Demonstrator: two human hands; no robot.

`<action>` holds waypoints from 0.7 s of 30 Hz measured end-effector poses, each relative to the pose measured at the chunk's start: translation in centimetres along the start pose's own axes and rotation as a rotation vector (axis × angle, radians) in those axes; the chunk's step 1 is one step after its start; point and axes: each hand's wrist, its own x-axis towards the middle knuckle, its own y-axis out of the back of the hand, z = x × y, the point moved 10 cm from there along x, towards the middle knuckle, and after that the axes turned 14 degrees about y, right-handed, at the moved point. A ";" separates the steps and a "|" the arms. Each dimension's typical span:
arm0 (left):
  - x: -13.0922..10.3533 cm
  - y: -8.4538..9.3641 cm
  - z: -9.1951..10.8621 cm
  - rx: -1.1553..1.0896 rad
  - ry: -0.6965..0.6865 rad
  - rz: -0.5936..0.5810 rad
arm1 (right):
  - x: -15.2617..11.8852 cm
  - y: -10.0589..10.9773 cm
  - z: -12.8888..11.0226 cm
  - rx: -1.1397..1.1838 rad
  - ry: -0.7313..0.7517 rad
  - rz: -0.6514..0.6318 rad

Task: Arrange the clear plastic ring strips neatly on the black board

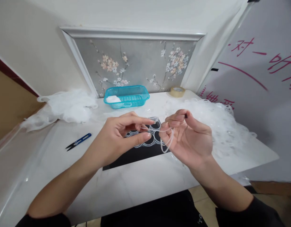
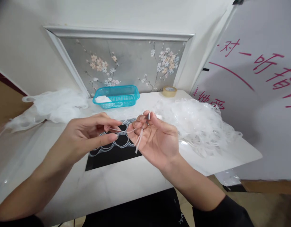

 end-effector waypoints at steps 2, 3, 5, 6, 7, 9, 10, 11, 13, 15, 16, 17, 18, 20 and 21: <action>-0.7 0.5 0.9 0.145 -0.076 0.106 | -0.1 0.1 -0.2 0.029 -0.002 0.030; -1.0 0.7 1.3 0.199 -0.100 0.156 | -0.2 0.1 -0.2 0.039 -0.003 0.032; -1.5 0.9 1.9 0.268 -0.122 0.227 | -0.3 -0.1 -0.3 0.042 -0.007 0.020; -1.6 0.9 2.1 0.291 -0.126 0.247 | -0.4 -0.2 -0.3 0.037 -0.007 0.012; -1.7 0.9 2.2 0.310 -0.130 0.260 | -0.4 -0.3 -0.4 0.032 -0.005 0.003; -1.9 0.9 2.5 0.345 -0.147 0.270 | -0.5 -0.5 -0.5 0.032 -0.003 -0.013; -2.0 0.9 2.6 0.359 -0.153 0.260 | -0.5 -0.6 -0.5 0.034 -0.002 -0.020; -2.0 0.9 2.6 0.368 -0.153 0.237 | -0.6 -0.6 -0.6 0.037 -0.003 -0.023; -1.8 0.6 2.4 0.363 -0.128 0.152 | -0.6 -0.6 -0.6 0.039 -0.007 -0.019; -1.6 0.4 1.9 0.326 -0.083 0.057 | -0.6 -0.5 -0.5 0.032 -0.010 -0.023; -1.5 0.3 1.7 0.303 -0.057 0.018 | -0.6 -0.5 -0.5 0.021 -0.012 -0.032; -1.4 0.2 1.5 0.282 -0.034 -0.013 | -0.7 -0.5 -0.4 0.005 -0.016 -0.044; -1.3 0.2 1.3 0.265 -0.014 -0.037 | -0.7 -0.6 -0.3 -0.015 -0.018 -0.056; -1.3 0.0 1.1 0.238 0.008 -0.073 | -0.7 -0.4 -0.3 -0.056 -0.018 -0.066; -1.3 0.0 1.0 0.231 0.012 -0.085 | -0.8 -0.4 -0.3 -0.071 -0.016 -0.066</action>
